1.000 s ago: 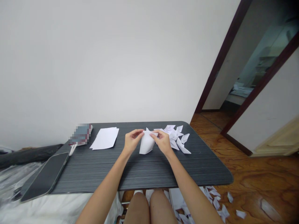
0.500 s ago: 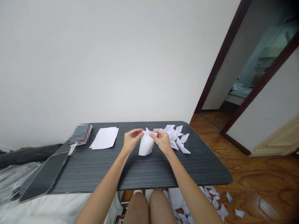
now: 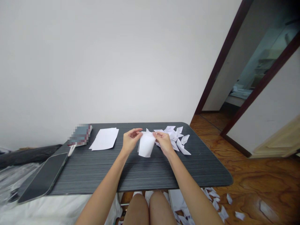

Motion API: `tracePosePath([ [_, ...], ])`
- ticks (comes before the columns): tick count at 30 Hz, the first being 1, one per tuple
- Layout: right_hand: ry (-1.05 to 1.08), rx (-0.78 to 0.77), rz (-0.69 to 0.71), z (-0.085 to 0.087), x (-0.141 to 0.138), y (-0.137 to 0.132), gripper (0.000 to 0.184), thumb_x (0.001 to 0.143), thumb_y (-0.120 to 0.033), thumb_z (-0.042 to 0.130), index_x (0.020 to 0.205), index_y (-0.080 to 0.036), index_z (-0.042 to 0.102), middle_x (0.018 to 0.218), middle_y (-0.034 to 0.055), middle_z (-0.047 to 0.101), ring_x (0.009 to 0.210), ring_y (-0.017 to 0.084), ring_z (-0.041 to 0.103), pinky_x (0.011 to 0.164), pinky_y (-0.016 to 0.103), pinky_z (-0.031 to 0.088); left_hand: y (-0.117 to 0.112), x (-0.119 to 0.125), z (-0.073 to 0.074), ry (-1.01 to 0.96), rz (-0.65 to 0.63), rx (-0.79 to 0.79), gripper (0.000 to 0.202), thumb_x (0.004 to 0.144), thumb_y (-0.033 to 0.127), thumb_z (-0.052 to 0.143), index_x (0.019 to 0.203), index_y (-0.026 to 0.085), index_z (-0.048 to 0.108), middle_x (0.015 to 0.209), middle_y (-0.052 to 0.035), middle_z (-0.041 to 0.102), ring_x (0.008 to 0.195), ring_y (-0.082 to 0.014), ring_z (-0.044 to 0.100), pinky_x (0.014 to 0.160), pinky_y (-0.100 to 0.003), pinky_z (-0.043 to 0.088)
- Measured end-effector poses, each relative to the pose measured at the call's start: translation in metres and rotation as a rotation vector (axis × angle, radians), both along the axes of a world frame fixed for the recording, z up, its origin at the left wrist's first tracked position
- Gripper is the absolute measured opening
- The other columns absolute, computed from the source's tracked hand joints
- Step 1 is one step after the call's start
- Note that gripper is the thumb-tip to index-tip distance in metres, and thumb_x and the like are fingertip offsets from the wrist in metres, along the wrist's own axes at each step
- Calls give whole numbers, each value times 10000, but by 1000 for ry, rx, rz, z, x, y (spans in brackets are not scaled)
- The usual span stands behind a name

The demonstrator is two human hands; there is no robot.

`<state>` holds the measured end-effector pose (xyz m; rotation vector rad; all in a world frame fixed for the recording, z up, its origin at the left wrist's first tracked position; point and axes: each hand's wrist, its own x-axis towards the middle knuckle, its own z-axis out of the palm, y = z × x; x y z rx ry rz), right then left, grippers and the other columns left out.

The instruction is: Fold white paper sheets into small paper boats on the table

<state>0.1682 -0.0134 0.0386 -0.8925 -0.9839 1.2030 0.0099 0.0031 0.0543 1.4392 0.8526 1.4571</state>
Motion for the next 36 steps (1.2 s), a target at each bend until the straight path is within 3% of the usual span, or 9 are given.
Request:
tracePosePath([
  [3,-18,-43,141,1,-1,-1,317,550,-352,690,762,-119,655,654,48,665,607,161,606,628,294,460,1,-2,1,-28,37,10,269,583,216,666,837,130,646,626,2,569,600,-97,528,605,-228,430],
  [7,-63,-55,147,3,-1,-5,320,527,-352,703,736,-113,664,643,58,670,600,178,613,626,311,467,3,-3,2,-31,58,24,285,582,223,664,850,127,644,615,3,553,593,-98,518,604,-235,431],
  [12,-169,-46,249,6,-6,-10,309,544,-338,691,757,-115,664,640,50,669,585,162,604,579,285,467,4,-7,6,-59,117,48,280,572,222,669,835,127,651,600,9,546,582,-92,508,602,-232,426],
  [18,-268,-9,297,6,-10,-12,221,543,-336,682,578,-126,623,492,5,607,433,103,526,463,236,429,7,-14,9,-112,201,69,288,558,227,678,826,124,652,610,6,560,577,-92,511,601,-233,427],
  [24,-323,26,408,7,-12,-15,192,582,-320,661,589,-136,606,548,16,621,526,133,575,565,268,455,9,-19,8,-115,245,76,270,580,221,663,835,133,649,607,13,563,568,-84,505,581,-217,416],
  [30,-254,53,399,6,-16,-18,357,661,-355,597,946,-143,566,783,49,649,631,142,607,577,258,465,10,-18,6,-51,265,106,276,585,237,650,841,134,650,633,-2,586,590,-101,521,609,-234,430],
  [33,-272,123,407,4,-20,-19,699,565,-253,680,1190,-189,372,876,57,632,658,152,609,545,251,475,11,-17,6,-96,317,87,287,581,237,650,847,132,648,617,5,579,577,-98,523,599,-231,426],
  [35,-322,213,304,3,-22,-19,877,530,-185,689,1279,-222,233,973,66,602,712,157,601,573,257,482,12,-17,5,-144,359,79,293,580,232,649,853,128,645,601,13,563,566,-92,518,586,-224,421],
  [36,-366,258,224,2,-23,-19,866,546,-163,669,1288,-226,227,1004,67,589,738,159,595,599,261,482,12,-16,4,-163,366,77,296,580,229,649,858,126,643,599,15,557,565,-90,516,583,-222,419],
])
